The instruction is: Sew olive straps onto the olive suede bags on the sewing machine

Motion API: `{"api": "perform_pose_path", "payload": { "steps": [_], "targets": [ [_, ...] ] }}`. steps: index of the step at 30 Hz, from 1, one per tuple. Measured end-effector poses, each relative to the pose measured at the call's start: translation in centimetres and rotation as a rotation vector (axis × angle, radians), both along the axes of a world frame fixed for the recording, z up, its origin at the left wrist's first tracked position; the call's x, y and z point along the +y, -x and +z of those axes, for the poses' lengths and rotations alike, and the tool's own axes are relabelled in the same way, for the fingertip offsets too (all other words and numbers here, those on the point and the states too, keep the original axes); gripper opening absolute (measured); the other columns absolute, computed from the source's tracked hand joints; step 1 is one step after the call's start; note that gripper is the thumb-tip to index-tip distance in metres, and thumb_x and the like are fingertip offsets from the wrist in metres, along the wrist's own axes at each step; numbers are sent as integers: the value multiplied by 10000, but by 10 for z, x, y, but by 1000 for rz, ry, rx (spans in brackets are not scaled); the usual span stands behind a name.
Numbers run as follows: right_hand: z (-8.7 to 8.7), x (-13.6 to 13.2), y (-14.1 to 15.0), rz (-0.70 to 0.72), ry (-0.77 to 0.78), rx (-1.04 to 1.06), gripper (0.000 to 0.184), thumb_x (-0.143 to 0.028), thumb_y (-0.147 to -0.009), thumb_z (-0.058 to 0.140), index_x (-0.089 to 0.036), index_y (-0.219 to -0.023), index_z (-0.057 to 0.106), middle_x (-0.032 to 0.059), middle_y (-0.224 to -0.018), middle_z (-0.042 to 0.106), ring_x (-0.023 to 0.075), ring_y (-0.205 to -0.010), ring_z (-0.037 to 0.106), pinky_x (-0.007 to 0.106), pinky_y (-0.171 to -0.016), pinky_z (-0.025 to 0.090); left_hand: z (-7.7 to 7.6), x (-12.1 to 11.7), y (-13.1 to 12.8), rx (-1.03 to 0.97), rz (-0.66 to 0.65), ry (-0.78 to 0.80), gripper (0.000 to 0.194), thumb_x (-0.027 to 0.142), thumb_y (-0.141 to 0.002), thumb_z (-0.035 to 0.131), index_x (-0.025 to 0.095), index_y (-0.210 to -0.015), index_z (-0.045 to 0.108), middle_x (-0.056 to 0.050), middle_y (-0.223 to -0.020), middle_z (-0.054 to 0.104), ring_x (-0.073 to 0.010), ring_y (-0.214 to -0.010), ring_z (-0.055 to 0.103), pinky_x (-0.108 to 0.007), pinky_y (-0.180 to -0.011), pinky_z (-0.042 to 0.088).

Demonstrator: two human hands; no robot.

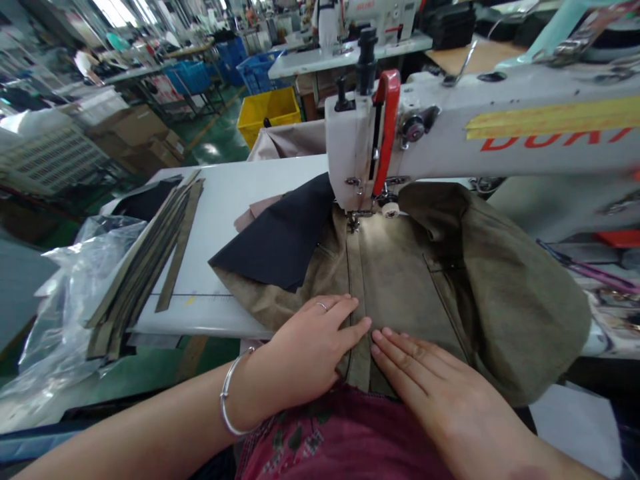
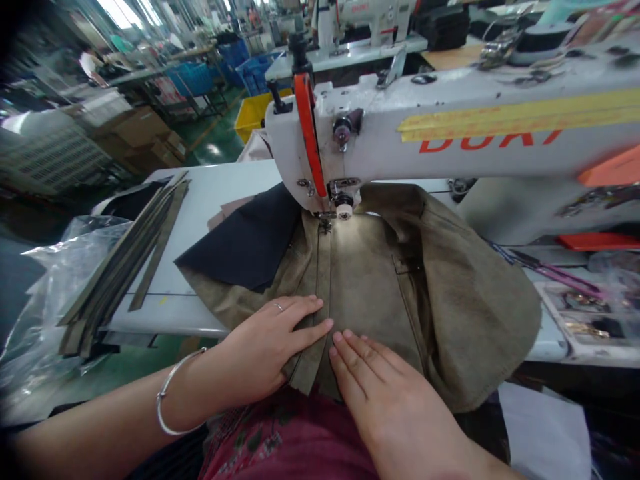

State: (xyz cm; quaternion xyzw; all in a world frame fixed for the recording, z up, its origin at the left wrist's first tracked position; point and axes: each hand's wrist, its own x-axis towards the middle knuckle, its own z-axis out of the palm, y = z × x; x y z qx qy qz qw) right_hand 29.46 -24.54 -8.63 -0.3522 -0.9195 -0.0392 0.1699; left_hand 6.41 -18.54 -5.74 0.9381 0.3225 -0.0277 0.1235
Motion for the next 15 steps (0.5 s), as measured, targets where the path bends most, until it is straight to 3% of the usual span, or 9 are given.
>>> {"api": "perform_pose_path", "payload": {
  "steps": [15],
  "targets": [
    [-3,31,-6,63,40,7,445,-128,-902,362,-94,-1286,585,89,-1382,533,232,-1273,499,377,-972,526,-1,31,-2,-5,0,-79,665,290,-791,658,164,-1404,433,-177,-1447,402,-317,-1333,400,-452,-1120,335]
  ]
}}
